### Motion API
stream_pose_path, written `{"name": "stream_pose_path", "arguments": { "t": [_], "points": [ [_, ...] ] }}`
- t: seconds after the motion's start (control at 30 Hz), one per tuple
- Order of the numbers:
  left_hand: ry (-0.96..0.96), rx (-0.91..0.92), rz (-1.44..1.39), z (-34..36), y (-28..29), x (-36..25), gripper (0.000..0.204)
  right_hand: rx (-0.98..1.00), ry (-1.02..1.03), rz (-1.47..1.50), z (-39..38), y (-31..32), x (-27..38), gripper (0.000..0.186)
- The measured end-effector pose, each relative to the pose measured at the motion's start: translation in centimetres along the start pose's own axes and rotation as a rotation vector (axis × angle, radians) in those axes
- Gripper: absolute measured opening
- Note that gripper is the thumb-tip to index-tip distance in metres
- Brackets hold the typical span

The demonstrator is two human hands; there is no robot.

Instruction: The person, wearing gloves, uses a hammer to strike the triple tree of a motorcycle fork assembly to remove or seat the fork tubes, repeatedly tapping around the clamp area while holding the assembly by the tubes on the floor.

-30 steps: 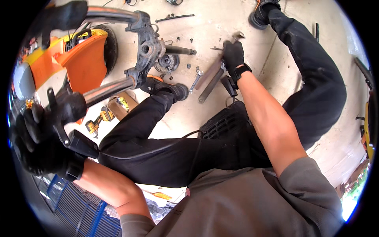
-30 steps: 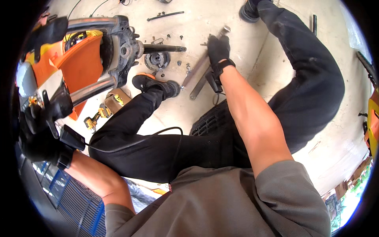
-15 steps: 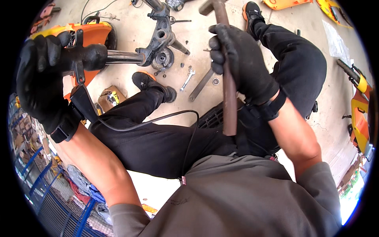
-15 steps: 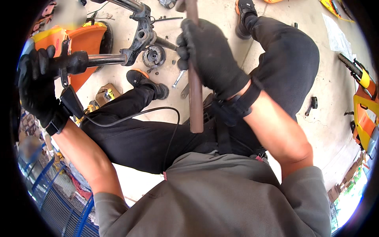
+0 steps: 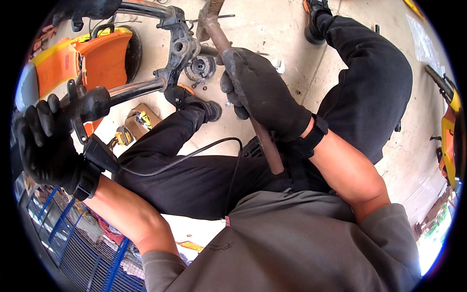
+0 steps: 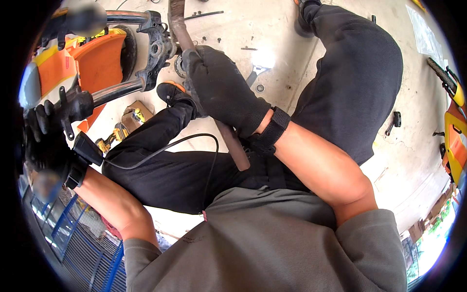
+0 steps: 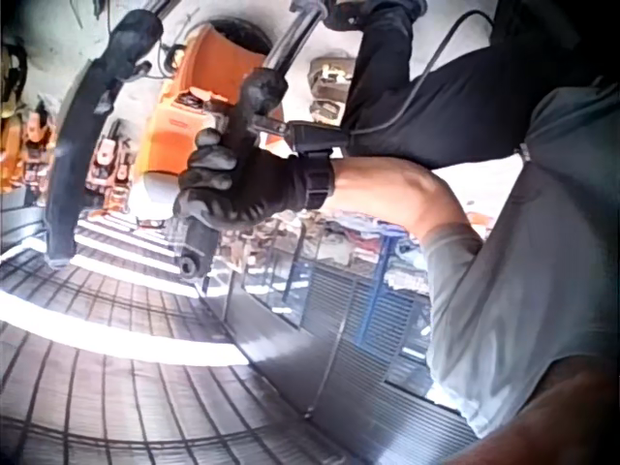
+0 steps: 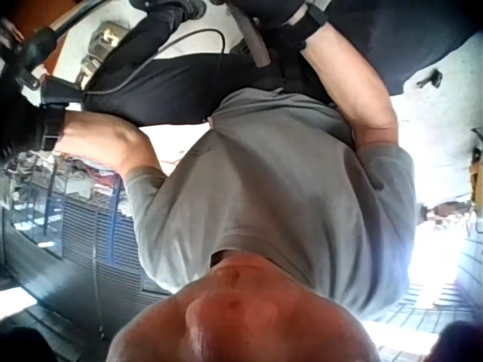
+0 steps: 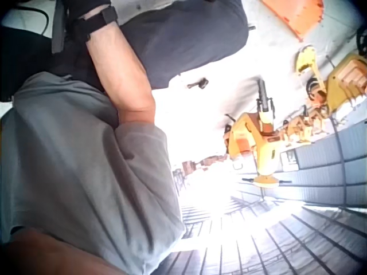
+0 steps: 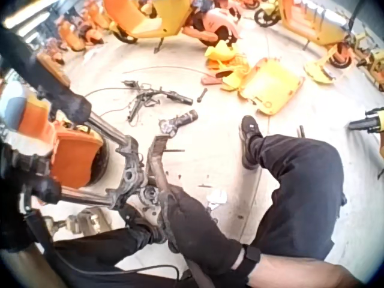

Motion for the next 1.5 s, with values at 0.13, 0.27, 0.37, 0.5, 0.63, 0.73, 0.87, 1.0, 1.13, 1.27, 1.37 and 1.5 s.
{"name": "stream_pose_path", "arguments": {
  "t": [0.13,0.27,0.37,0.5,0.63,0.73,0.87,1.0,1.13,1.27,1.37,1.5],
  "points": [
    [-0.091,-0.031,0.046,0.2,3.4,-0.9,0.029,-0.003,0.060,-0.117,0.6,-0.2,0.4,0.034],
    [0.015,0.220,-0.174,0.6,2.6,-0.3,0.036,-0.016,0.107,-0.173,0.9,-0.3,-0.2,0.032],
    [-0.034,0.090,-0.098,0.5,3.8,-0.3,0.036,-0.001,0.089,-0.160,1.4,-0.1,-0.5,0.030],
    [-0.022,0.058,-0.081,0.9,4.3,-0.3,0.035,-0.022,0.057,-0.153,1.0,-0.3,-0.3,0.029],
    [0.027,0.318,-0.217,0.9,0.8,0.3,0.032,-0.007,0.067,-0.193,1.3,-0.3,-1.0,0.027],
    [-0.074,-0.090,0.074,0.3,3.0,-0.6,0.026,-0.040,0.146,-0.218,0.7,-0.6,-0.2,0.026],
    [-0.120,-0.284,0.166,-0.8,-2.1,0.0,0.021,-0.038,0.129,-0.248,1.0,0.0,-0.2,0.026],
    [-0.014,0.220,-0.040,0.2,-1.4,0.3,0.019,-0.067,0.154,-0.262,0.4,-0.4,0.0,0.026],
    [0.000,0.279,-0.051,0.1,-1.6,0.3,0.018,-0.069,0.105,-0.269,0.8,-0.1,-0.1,0.025],
    [-0.031,0.235,-0.023,0.1,-2.5,0.2,0.017,-0.104,0.205,-0.306,0.4,-0.2,0.8,0.024],
    [-0.033,0.204,-0.025,-0.2,-2.5,0.2,0.019,-0.129,0.245,-0.305,-0.2,-0.5,1.3,0.025],
    [-0.037,0.251,-0.071,-0.2,-3.6,0.3,0.022,-0.072,0.105,-0.303,0.8,-0.4,-0.5,0.024]
  ]
}}
Point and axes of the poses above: each hand's wrist, its own z-axis towards the middle knuckle, its own y-axis out of the back of the hand, x = y × z, the point moved 9 cm from there along z, towards the middle knuckle, and after that the axes turned 1 degree about -y, right-handed, at the moved point
